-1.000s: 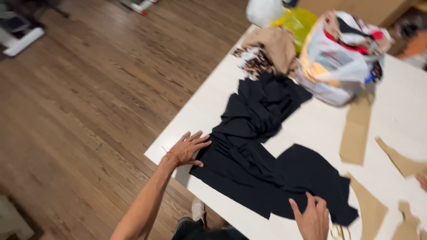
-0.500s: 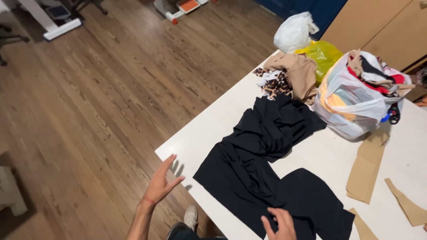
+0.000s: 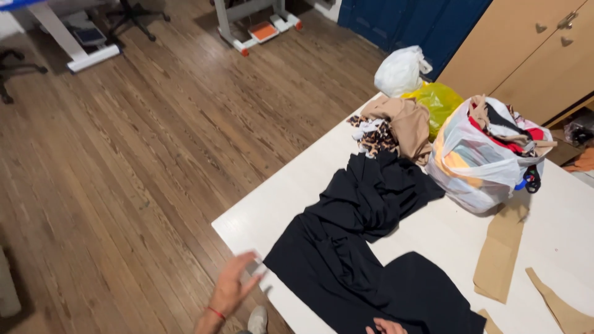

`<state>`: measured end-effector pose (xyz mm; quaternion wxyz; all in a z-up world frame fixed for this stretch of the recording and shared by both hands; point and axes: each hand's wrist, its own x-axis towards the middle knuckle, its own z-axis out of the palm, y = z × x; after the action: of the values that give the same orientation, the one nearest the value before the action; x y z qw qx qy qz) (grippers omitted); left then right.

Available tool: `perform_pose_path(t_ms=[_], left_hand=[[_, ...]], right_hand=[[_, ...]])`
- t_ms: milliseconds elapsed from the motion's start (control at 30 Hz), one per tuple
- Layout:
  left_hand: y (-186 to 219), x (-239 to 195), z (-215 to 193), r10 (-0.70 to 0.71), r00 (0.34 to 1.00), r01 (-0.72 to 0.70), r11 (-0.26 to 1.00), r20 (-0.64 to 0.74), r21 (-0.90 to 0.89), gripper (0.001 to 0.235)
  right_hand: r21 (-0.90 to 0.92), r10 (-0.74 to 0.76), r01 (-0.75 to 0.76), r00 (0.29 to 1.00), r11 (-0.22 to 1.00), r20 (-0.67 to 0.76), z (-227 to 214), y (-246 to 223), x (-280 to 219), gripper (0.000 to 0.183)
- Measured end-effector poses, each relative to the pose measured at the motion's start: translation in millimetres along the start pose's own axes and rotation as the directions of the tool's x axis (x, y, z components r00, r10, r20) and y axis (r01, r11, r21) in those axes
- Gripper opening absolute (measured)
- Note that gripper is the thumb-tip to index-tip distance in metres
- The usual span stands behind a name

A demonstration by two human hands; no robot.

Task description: Cutting out fabric pieces using a paper pattern and scissors on a cutting table

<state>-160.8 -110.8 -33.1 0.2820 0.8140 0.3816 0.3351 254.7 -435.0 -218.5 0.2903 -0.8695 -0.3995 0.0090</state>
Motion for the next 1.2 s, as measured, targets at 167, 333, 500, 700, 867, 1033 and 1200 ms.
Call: perform_pose_path(t_ms=[167, 333, 500, 700, 867, 1033, 1200], left_hand=[[89.6, 34.0, -8.6, 0.197, 0.973, -0.197, 0.980, 0.124, -0.010, 0.027], [119.1, 48.5, -17.4, 0.459, 0.864, -0.495, 0.847, 0.207, 0.191, 0.040], [114.3, 54.3, -32.7, 0.421, 0.891, -0.452, 0.798, 0.168, 0.398, 0.069], [111.6, 56.7, -60.2, 0.362, 0.930, -0.340, 0.783, 0.063, 0.521, 0.078], [102.9, 61.2, -64.9, 0.416, 0.907, -0.385, 0.769, 0.058, 0.510, 0.079], [74.9, 40.3, -56.7, 0.249, 0.960, -0.278, 0.882, 0.125, 0.381, 0.076], [51.9, 17.3, -44.6, 0.207, 0.954, -0.278, 0.878, 0.215, 0.389, 0.074]], right_hand=[[-0.066, 0.007, -0.015, 0.992, 0.998, -0.126, -0.6, -19.0, -2.1, 0.048], [-0.024, -0.158, 0.163, 0.890, 0.986, -0.429, -45.7, -99.8, 0.0, 0.049], [-0.066, -0.226, 0.225, 0.826, 0.972, -0.516, -84.4, -114.8, 8.0, 0.049], [-0.081, -0.120, 0.090, 0.838, 0.993, -0.533, -105.5, -101.0, -5.1, 0.052], [-0.085, -0.144, 0.116, 0.837, 0.990, -0.528, -85.6, -73.3, -3.5, 0.057], [-0.048, -0.071, 0.056, 0.898, 0.997, -0.434, -158.6, -166.7, -6.2, 0.047], [-0.043, -0.098, 0.088, 0.912, 0.995, -0.398, -159.0, -172.6, -21.3, 0.047]])
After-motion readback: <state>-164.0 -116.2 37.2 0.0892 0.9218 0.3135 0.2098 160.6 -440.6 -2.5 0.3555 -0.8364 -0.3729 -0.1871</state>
